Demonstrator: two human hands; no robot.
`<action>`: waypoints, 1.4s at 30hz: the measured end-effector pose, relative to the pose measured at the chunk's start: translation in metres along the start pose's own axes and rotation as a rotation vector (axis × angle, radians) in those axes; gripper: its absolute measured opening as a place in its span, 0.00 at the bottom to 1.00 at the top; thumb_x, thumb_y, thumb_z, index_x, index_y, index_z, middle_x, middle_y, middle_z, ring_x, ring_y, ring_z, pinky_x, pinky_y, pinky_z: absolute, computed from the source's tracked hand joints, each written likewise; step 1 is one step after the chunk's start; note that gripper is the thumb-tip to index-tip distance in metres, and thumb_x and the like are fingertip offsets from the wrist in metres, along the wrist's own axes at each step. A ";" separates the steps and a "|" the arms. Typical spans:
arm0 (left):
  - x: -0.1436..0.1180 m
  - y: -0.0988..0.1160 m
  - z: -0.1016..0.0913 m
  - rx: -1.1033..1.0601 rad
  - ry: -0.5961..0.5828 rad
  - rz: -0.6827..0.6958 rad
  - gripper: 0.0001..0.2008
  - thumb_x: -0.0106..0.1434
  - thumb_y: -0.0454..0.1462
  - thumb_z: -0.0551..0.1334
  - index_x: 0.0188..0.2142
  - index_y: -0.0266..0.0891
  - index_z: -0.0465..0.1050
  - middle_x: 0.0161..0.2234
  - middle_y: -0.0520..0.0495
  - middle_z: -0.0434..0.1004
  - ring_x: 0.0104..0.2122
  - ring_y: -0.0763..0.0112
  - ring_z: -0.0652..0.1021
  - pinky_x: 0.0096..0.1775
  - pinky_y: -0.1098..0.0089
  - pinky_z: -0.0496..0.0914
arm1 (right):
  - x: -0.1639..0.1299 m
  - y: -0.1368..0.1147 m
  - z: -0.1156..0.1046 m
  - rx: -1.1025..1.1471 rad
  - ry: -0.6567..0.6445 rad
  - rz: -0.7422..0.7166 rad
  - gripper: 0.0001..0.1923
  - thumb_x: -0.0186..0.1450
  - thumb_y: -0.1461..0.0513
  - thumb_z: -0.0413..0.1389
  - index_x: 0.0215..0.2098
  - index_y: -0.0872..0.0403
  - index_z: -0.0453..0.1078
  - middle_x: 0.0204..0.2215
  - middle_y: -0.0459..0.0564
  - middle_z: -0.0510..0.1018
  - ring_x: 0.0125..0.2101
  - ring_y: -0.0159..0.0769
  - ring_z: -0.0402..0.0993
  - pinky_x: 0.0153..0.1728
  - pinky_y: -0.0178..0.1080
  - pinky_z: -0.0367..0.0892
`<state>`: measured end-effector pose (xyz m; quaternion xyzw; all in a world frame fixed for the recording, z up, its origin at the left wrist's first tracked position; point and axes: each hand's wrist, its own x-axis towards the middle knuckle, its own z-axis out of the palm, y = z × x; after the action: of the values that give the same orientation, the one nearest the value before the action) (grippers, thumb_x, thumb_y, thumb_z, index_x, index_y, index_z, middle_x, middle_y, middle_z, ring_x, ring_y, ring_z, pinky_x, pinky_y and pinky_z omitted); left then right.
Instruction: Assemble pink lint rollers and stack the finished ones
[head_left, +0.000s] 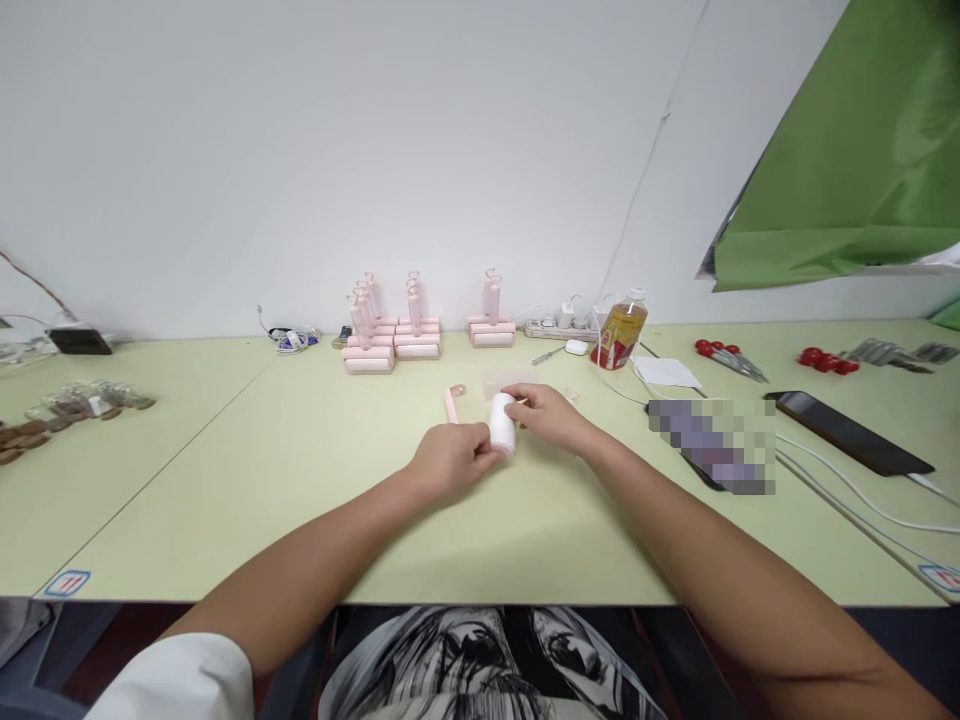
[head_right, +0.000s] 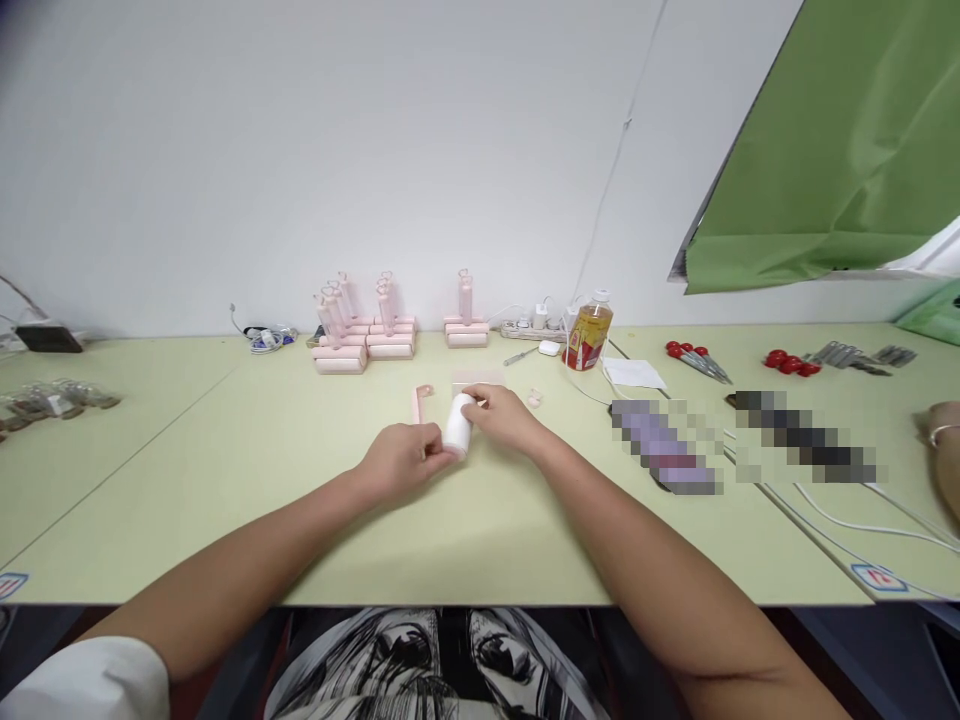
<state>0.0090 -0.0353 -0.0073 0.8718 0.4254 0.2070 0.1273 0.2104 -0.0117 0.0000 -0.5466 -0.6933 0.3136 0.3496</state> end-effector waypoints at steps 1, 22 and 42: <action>-0.002 0.003 0.004 0.077 -0.017 0.052 0.17 0.63 0.48 0.58 0.25 0.40 0.68 0.23 0.52 0.74 0.22 0.72 0.71 0.24 0.70 0.53 | -0.002 -0.001 0.001 -0.027 -0.054 0.006 0.16 0.60 0.62 0.51 0.44 0.54 0.75 0.40 0.48 0.80 0.36 0.37 0.74 0.37 0.37 0.68; 0.013 -0.006 0.022 0.277 0.212 0.338 0.22 0.61 0.56 0.58 0.34 0.39 0.68 0.33 0.46 0.73 0.36 0.62 0.71 0.39 0.62 0.60 | -0.002 -0.003 0.002 -0.442 0.131 -0.017 0.25 0.68 0.58 0.46 0.60 0.61 0.64 0.59 0.60 0.68 0.58 0.46 0.65 0.58 0.46 0.59; 0.033 -0.103 -0.004 0.264 -0.166 -0.366 0.26 0.69 0.46 0.43 0.62 0.39 0.54 0.67 0.36 0.50 0.66 0.47 0.51 0.60 0.42 0.48 | 0.025 0.086 -0.088 -0.379 0.465 0.327 0.26 0.59 0.63 0.52 0.56 0.60 0.69 0.51 0.65 0.74 0.52 0.53 0.69 0.54 0.50 0.60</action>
<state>-0.0456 0.0536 -0.0360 0.8033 0.5878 0.0508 0.0821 0.3261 0.0349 -0.0177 -0.7628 -0.5440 0.0980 0.3355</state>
